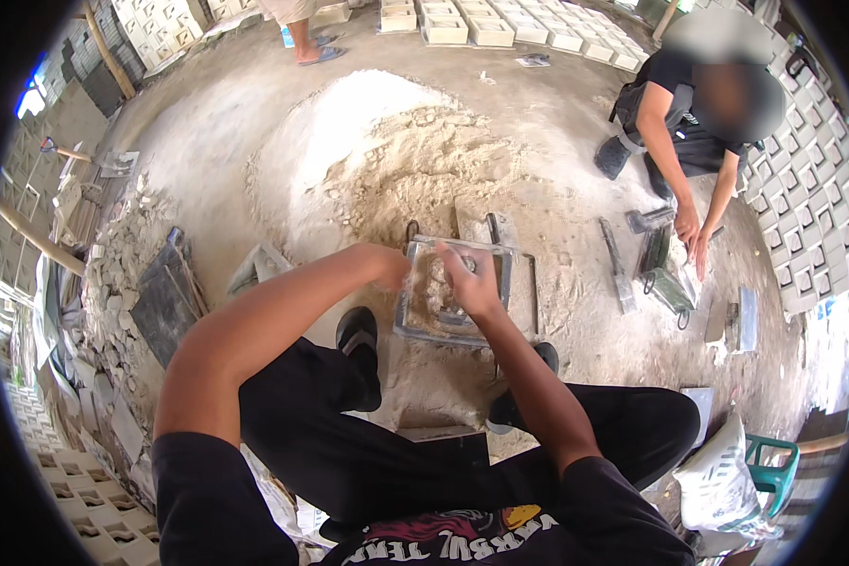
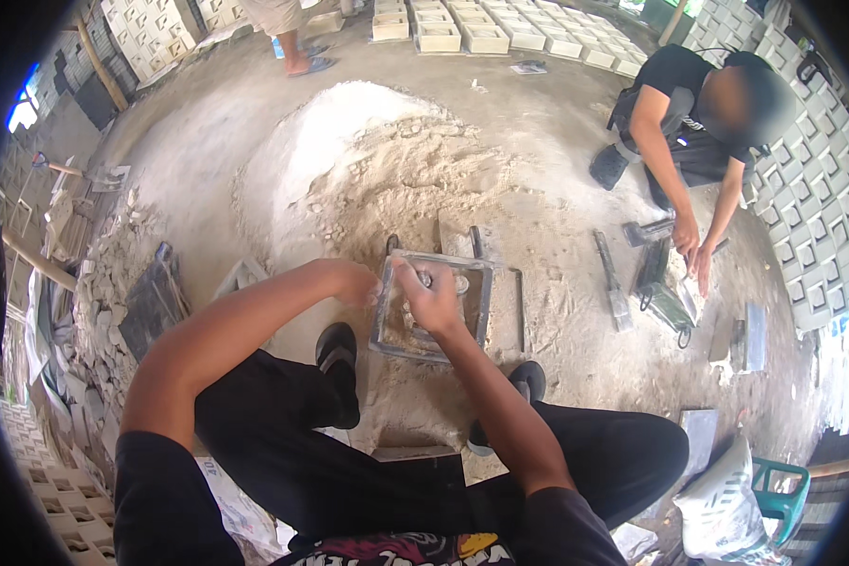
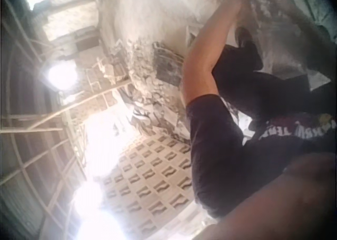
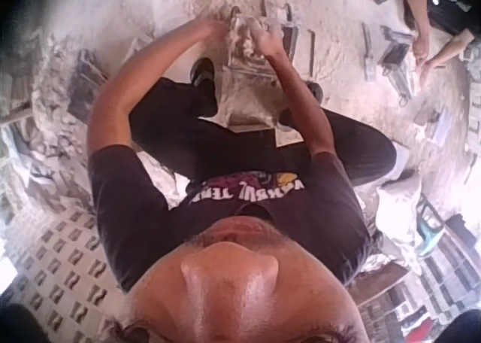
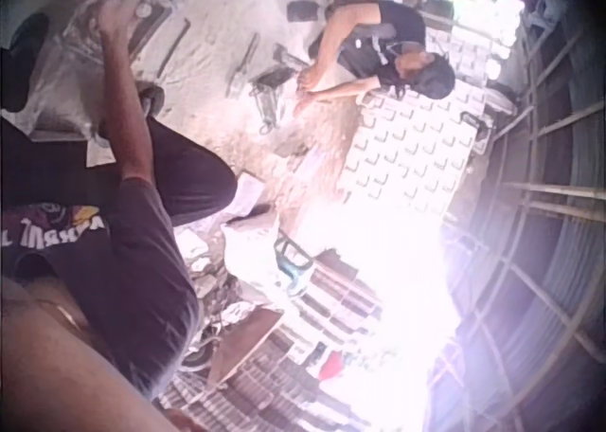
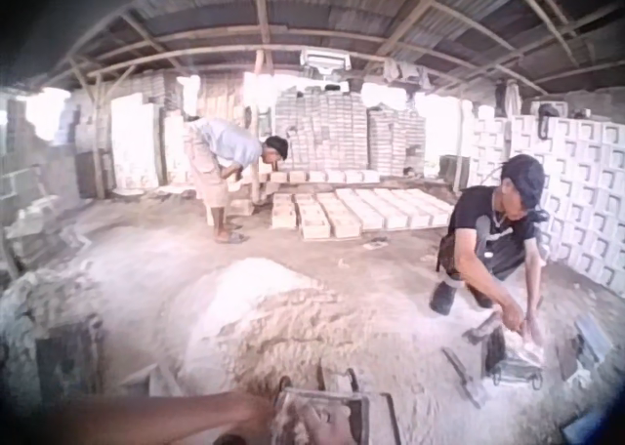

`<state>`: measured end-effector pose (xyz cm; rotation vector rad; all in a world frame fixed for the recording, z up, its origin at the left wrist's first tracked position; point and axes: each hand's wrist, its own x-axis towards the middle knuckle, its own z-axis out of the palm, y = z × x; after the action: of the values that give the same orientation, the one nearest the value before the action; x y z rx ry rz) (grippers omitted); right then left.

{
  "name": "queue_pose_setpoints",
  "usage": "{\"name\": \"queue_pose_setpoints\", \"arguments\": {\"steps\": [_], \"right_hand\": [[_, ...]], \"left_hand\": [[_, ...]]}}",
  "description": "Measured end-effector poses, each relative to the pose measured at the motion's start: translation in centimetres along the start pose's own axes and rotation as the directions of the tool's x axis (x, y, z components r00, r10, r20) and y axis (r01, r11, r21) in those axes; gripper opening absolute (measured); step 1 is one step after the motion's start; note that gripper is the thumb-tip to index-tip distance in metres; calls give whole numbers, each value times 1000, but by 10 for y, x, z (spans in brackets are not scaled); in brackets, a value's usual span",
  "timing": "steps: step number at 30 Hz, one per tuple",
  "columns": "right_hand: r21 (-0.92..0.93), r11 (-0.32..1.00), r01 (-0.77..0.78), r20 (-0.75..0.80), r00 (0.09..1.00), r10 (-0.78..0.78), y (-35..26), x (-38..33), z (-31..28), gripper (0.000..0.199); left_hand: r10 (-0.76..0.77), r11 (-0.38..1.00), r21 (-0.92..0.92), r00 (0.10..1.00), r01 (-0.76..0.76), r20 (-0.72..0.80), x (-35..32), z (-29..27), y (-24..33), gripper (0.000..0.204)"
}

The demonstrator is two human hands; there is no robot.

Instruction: The person produces concrete bricks by packing a sand-like mixture into a metal mold, using a manual tamper to compress the material and a trowel to add and level the mixture.

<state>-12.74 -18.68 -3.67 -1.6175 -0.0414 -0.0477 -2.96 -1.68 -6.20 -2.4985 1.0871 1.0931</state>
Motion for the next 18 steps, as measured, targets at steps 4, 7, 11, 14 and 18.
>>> {"name": "queue_pose_setpoints", "arguments": {"steps": [4, 7, 11, 14, 18], "right_hand": [[-35, 992, 118, 58, 991, -116, 10, -9, 6, 41], [-53, 993, 109, 79, 991, -105, -2, 5, 16, 38], [-58, 979, 194, 77, 979, -190, 5, -2, 23, 36], [-67, 966, 249, 133, 962, -239, 21, 12, 19, 37], [41, 997, 63, 82, 994, -67, -6, -2, 23, 39]], "left_hand": [[23, 998, -53, 1000, -23, 1, 2, 3, 1, 29], [75, 995, -60, 996, -77, -41, 16, 21, -12, 27], [131, 990, -48, 990, -133, -50, 21, 21, -16, 25], [118, 989, -80, 992, -121, -40, 26, 16, -13, 24], [171, 984, -37, 984, -172, -42, 16, 14, -5, 23]]}}
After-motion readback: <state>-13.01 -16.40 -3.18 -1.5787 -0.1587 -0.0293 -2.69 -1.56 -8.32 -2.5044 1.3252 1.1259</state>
